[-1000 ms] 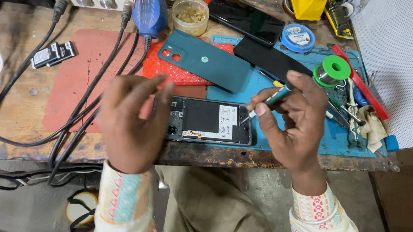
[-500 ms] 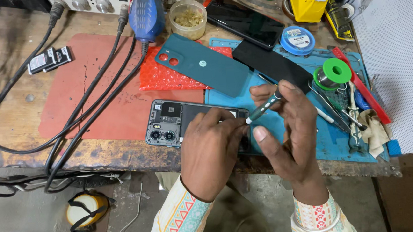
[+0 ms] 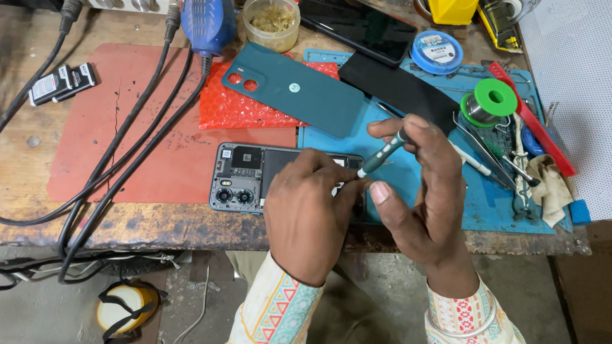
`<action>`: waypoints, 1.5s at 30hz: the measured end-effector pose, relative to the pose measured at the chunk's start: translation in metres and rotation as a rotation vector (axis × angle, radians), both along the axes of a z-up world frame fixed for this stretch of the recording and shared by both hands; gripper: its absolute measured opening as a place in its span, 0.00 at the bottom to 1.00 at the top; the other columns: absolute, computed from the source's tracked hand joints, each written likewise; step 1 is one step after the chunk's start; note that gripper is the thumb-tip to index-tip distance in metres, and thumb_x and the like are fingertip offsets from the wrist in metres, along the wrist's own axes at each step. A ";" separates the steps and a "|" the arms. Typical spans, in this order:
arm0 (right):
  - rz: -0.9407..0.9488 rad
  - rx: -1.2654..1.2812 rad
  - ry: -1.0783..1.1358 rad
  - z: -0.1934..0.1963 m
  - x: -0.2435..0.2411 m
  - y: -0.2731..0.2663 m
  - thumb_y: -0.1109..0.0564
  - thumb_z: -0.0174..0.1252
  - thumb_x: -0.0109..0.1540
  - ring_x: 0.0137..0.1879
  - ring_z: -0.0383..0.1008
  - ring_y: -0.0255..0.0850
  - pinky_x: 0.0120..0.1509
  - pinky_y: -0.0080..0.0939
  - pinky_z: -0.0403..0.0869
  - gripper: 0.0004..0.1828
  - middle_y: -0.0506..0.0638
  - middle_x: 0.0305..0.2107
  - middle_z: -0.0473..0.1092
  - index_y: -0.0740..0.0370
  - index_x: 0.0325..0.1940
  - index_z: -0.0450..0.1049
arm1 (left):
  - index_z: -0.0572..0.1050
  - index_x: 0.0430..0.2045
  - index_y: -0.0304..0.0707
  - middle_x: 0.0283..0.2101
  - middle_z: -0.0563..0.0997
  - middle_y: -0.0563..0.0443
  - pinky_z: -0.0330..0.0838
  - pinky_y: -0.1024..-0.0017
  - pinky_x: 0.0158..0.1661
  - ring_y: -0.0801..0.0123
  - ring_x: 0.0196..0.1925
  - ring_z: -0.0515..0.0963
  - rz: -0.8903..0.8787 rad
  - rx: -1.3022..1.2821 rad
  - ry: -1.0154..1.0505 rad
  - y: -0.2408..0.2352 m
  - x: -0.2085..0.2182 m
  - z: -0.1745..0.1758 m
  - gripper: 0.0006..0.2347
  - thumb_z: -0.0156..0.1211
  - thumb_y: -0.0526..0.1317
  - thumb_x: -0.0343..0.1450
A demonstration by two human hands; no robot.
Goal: The person removes the back cover of a teal smartphone and uses a screwdriver to unscrew multiple screws from the internal frame. The person then uses a spudger to disconnect ribbon cables and remove internal components.
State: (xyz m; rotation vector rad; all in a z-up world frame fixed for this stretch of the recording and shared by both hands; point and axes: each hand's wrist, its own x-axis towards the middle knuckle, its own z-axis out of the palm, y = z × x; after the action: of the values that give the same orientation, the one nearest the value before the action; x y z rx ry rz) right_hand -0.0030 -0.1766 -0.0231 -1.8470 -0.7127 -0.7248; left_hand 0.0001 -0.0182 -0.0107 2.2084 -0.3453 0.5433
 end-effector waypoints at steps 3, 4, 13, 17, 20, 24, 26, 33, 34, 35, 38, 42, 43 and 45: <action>-0.090 0.010 0.023 0.002 0.002 0.003 0.61 0.61 0.66 0.54 0.73 0.45 0.62 0.44 0.75 0.37 0.64 0.53 0.68 0.61 0.76 0.51 | 0.79 0.27 0.35 0.36 0.76 0.45 0.69 0.56 0.37 0.50 0.38 0.78 0.073 0.023 0.065 -0.004 0.002 0.001 0.11 0.74 0.40 0.59; -0.106 0.089 0.111 0.002 0.002 0.004 0.61 0.63 0.67 0.53 0.75 0.44 0.59 0.44 0.77 0.36 0.63 0.52 0.70 0.62 0.75 0.53 | 0.79 0.29 0.33 0.37 0.76 0.44 0.69 0.56 0.37 0.50 0.38 0.78 0.062 0.001 0.008 -0.005 0.002 0.001 0.13 0.73 0.41 0.58; -0.013 0.011 0.006 0.000 0.000 0.002 0.60 0.60 0.67 0.59 0.72 0.45 0.66 0.43 0.74 0.38 0.62 0.56 0.68 0.57 0.79 0.50 | 0.80 0.31 0.38 0.36 0.77 0.49 0.70 0.58 0.39 0.53 0.39 0.78 0.051 0.014 0.085 -0.003 0.000 -0.007 0.11 0.74 0.43 0.64; -0.120 0.078 0.085 -0.001 0.002 0.003 0.63 0.63 0.72 0.53 0.76 0.41 0.59 0.42 0.80 0.36 0.60 0.53 0.70 0.58 0.79 0.52 | 0.82 0.39 0.33 0.36 0.76 0.43 0.68 0.55 0.35 0.48 0.34 0.76 0.000 0.028 -0.119 -0.002 0.001 -0.003 0.18 0.73 0.40 0.57; 0.022 0.127 0.093 -0.002 -0.001 0.000 0.64 0.55 0.74 0.55 0.78 0.41 0.64 0.41 0.79 0.33 0.58 0.53 0.72 0.54 0.79 0.48 | 0.82 0.39 0.46 0.36 0.78 0.52 0.69 0.58 0.38 0.54 0.36 0.77 -0.083 0.056 -0.071 0.005 -0.001 -0.002 0.11 0.73 0.38 0.65; -0.044 -0.009 0.022 -0.002 0.000 0.002 0.69 0.59 0.66 0.57 0.76 0.49 0.60 0.42 0.80 0.42 0.65 0.54 0.67 0.54 0.79 0.47 | 0.75 0.32 0.40 0.36 0.75 0.46 0.69 0.56 0.38 0.50 0.38 0.78 0.023 -0.033 -0.034 -0.002 0.000 -0.001 0.13 0.74 0.38 0.61; -0.086 -0.004 0.019 -0.001 0.002 0.004 0.71 0.62 0.65 0.53 0.76 0.49 0.57 0.43 0.80 0.43 0.67 0.50 0.68 0.55 0.76 0.47 | 0.74 0.33 0.33 0.35 0.75 0.44 0.68 0.54 0.37 0.47 0.38 0.77 0.053 0.001 0.073 -0.004 0.000 0.001 0.16 0.76 0.38 0.59; -0.011 0.214 0.158 -0.002 -0.011 -0.004 0.70 0.56 0.75 0.53 0.83 0.45 0.60 0.40 0.83 0.39 0.62 0.52 0.74 0.52 0.80 0.41 | 0.79 0.37 0.36 0.40 0.78 0.44 0.73 0.58 0.39 0.49 0.41 0.80 -0.075 -0.080 0.045 0.008 -0.003 0.003 0.16 0.76 0.39 0.59; -0.023 0.220 0.160 -0.003 -0.012 -0.004 0.70 0.56 0.75 0.52 0.83 0.45 0.59 0.40 0.83 0.39 0.62 0.51 0.75 0.52 0.80 0.41 | 0.80 0.37 0.37 0.39 0.78 0.45 0.73 0.59 0.40 0.51 0.41 0.80 -0.071 -0.071 0.070 0.009 -0.004 0.003 0.14 0.76 0.39 0.61; -0.023 0.210 0.163 -0.004 -0.011 -0.004 0.70 0.57 0.75 0.52 0.83 0.45 0.59 0.40 0.83 0.39 0.62 0.51 0.75 0.52 0.80 0.41 | 0.81 0.37 0.38 0.39 0.78 0.46 0.74 0.60 0.40 0.53 0.40 0.81 -0.067 -0.061 0.095 0.011 -0.005 0.004 0.12 0.75 0.38 0.63; -0.002 0.163 0.168 -0.004 -0.007 -0.004 0.71 0.57 0.73 0.51 0.82 0.46 0.60 0.41 0.82 0.40 0.63 0.50 0.74 0.52 0.80 0.41 | 0.81 0.38 0.35 0.40 0.78 0.44 0.74 0.59 0.41 0.51 0.43 0.81 -0.113 -0.079 0.023 0.013 -0.005 0.007 0.14 0.74 0.36 0.61; 0.011 0.170 0.166 -0.005 -0.006 -0.004 0.71 0.57 0.74 0.53 0.82 0.46 0.60 0.41 0.82 0.39 0.63 0.51 0.74 0.52 0.80 0.42 | 0.81 0.39 0.35 0.40 0.78 0.44 0.74 0.60 0.38 0.51 0.40 0.81 -0.120 -0.091 0.118 0.015 -0.007 0.010 0.15 0.75 0.36 0.60; 0.003 0.173 0.161 -0.004 -0.006 -0.004 0.71 0.57 0.74 0.53 0.82 0.46 0.61 0.41 0.82 0.39 0.63 0.51 0.74 0.52 0.80 0.42 | 0.81 0.39 0.35 0.40 0.78 0.44 0.74 0.60 0.38 0.51 0.41 0.81 -0.124 -0.094 0.106 0.016 -0.007 0.010 0.15 0.75 0.37 0.60; -0.002 0.162 0.156 -0.004 -0.007 -0.003 0.71 0.57 0.74 0.53 0.82 0.46 0.61 0.42 0.83 0.39 0.63 0.51 0.74 0.52 0.79 0.42 | 0.81 0.39 0.34 0.41 0.78 0.43 0.74 0.60 0.39 0.50 0.41 0.81 -0.125 -0.096 0.088 0.017 -0.007 0.010 0.15 0.75 0.36 0.60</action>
State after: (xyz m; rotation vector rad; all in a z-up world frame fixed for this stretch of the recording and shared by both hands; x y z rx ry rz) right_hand -0.0096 -0.1797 -0.0274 -1.7343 -0.5355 -0.6135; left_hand -0.0074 -0.0011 -0.0009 2.0944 -0.3994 0.3856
